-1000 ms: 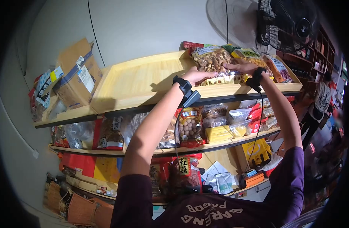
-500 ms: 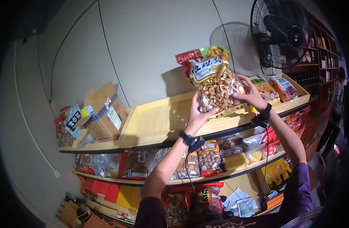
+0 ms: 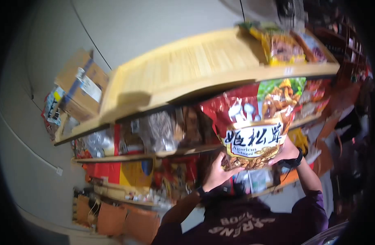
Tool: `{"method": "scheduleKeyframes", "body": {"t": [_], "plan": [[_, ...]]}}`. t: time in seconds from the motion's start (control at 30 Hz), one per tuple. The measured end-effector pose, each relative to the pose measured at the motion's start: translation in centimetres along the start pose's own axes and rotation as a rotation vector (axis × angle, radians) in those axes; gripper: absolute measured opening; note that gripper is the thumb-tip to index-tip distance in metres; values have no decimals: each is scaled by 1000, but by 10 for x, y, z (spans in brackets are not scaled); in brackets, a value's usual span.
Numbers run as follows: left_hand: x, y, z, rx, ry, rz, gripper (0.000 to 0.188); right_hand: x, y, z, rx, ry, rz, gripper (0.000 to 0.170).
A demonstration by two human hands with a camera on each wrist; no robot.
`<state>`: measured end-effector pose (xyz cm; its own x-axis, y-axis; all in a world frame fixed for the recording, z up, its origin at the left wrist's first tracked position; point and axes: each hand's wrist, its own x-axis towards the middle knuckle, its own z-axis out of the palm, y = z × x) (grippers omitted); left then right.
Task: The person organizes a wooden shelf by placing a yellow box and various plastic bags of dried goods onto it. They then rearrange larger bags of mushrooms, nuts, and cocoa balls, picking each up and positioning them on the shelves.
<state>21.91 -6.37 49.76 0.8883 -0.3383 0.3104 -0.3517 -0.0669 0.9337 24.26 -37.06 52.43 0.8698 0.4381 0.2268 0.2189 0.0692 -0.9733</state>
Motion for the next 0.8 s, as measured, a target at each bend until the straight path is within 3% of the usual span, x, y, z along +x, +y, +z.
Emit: {"method": "scheduleKeyframes", "body": {"t": [0.03,0.07,0.1,0.13,0.17,0.2,0.27,0.37,0.47,0.53,0.57,0.63,0.7,0.8], "plan": [[-20,-27,13,26,8,-128,52,-18,21,8,-20,-3,34,97],[-40,-64,26,-154,-18,-170,47,-31,39,12,-53,-10,51,96],[-57,-81,32,-5,-53,-204,46,-43,50,18,-89,-37,94,96],[-71,-88,37,143,-96,-237,44,-60,69,25,67,-2,155,99],[-75,-96,43,260,-105,-21,44,-76,80,30,103,42,268,102],[-98,-128,54,209,-129,-130,44,-90,90,31,132,84,376,104],[-128,-169,72,-76,-192,-360,41,-110,123,34,-5,83,286,114],[-147,-193,88,-139,-181,-461,45,-126,154,36,68,70,341,117],[-147,-215,94,-194,-287,-784,43,-153,230,23,72,31,425,120],[-139,-229,99,63,-407,-626,44,-152,229,21,385,58,828,111],[-136,-236,99,193,-467,-539,44,-157,261,20,274,45,725,112],[-157,-318,115,-64,-386,-586,48,-168,327,16,33,50,526,117],[-160,-351,122,-262,-298,-655,51,-157,336,18,83,140,598,123],[-135,-365,131,-365,-179,-799,54,-147,384,19,232,281,708,113]]}}
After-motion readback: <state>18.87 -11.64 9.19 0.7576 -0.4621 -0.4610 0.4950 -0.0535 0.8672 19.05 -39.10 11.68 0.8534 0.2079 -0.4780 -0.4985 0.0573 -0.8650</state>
